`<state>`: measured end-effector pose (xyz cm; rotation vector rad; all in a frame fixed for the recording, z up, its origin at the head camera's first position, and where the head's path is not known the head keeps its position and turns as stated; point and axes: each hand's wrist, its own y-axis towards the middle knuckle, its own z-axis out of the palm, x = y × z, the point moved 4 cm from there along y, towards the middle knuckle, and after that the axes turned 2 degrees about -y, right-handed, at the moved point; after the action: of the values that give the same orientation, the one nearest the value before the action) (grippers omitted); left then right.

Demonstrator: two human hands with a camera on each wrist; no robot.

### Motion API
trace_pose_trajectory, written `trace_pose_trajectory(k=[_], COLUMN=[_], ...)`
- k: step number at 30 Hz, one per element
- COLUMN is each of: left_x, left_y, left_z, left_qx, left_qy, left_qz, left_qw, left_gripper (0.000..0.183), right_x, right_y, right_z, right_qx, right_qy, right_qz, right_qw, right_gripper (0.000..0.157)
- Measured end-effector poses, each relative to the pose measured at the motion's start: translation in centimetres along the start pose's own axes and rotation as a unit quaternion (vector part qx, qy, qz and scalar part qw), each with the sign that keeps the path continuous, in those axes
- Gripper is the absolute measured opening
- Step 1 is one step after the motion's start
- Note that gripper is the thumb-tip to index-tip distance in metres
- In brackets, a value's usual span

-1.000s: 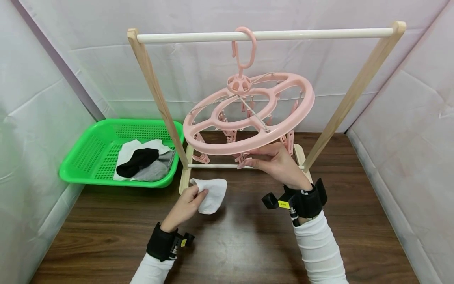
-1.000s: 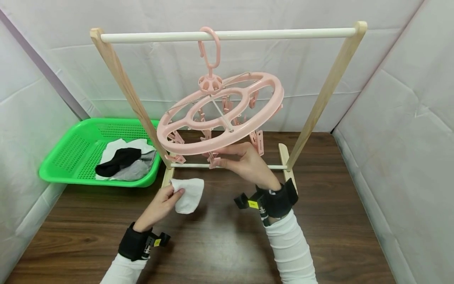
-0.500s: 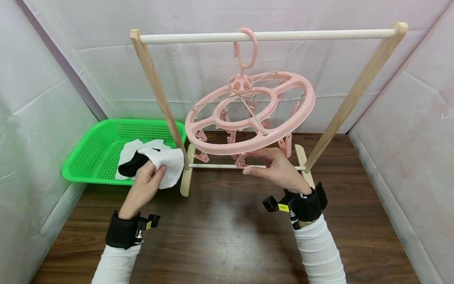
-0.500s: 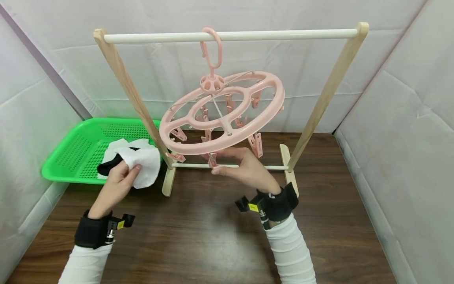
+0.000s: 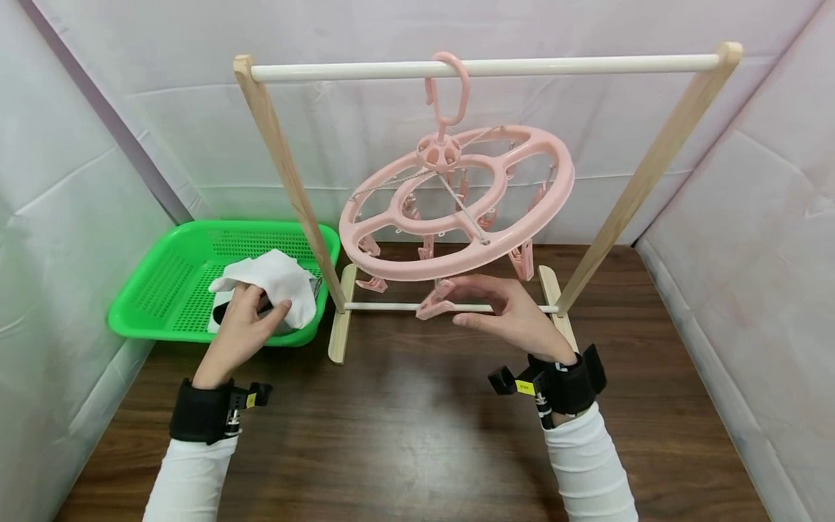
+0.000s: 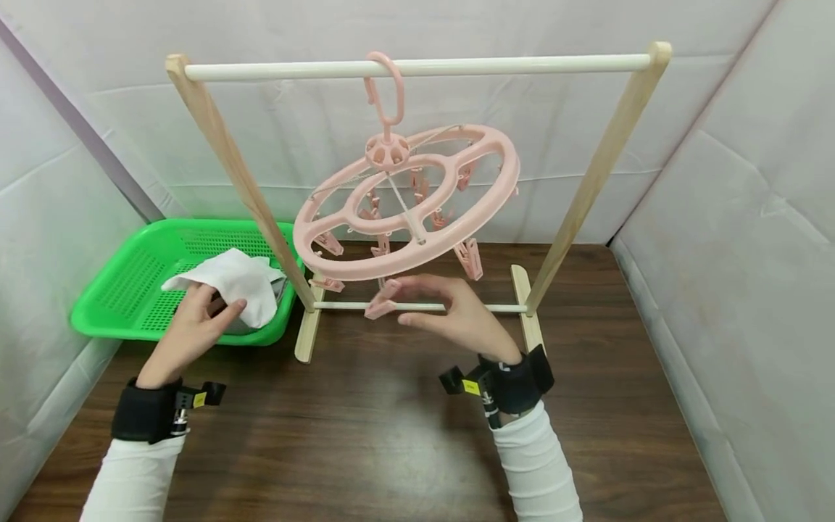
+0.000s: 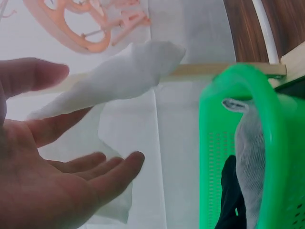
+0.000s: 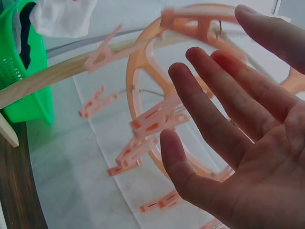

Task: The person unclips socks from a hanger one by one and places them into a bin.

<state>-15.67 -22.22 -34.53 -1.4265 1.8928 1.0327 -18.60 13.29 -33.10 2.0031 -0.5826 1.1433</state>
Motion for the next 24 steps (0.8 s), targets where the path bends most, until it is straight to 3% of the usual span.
trace_pose_trajectory(k=[5, 10, 16, 20, 24], left_x=[1.2, 2.3, 3.1, 3.4, 3.5], left_y=[0.7, 1.4, 2.9, 3.9, 4.1], left_z=[-0.8, -1.7, -3.6, -5.0, -5.9], left_qx=[0.033, 0.059, 0.096, 0.107, 0.125], left_qy=[0.014, 0.049, 0.105, 0.142, 0.148], left_qz=[-0.032, -0.059, -0.101, -0.105, -0.131], left_qw=[0.9988, 0.9953, 0.9847, 0.9786, 0.9722], left_gripper=[0.043, 0.043, 0.048, 0.049, 0.052], right_x=[-0.8, -1.5, -2.2, -2.7, -2.9], right_y=[-0.9, -1.7, -2.4, -2.8, -3.2], right_z=[0.0, -0.1, 0.4, 0.7, 0.8], right_qx=[0.007, 0.010, 0.020, 0.018, 0.005], right_qy=[0.033, 0.031, 0.007, 0.008, 0.017], right_qz=[0.006, 0.010, 0.019, 0.030, 0.024], right_qw=[0.999, 0.999, 1.000, 0.999, 1.000], right_gripper=[0.042, 0.041, 0.037, 0.035, 0.036])
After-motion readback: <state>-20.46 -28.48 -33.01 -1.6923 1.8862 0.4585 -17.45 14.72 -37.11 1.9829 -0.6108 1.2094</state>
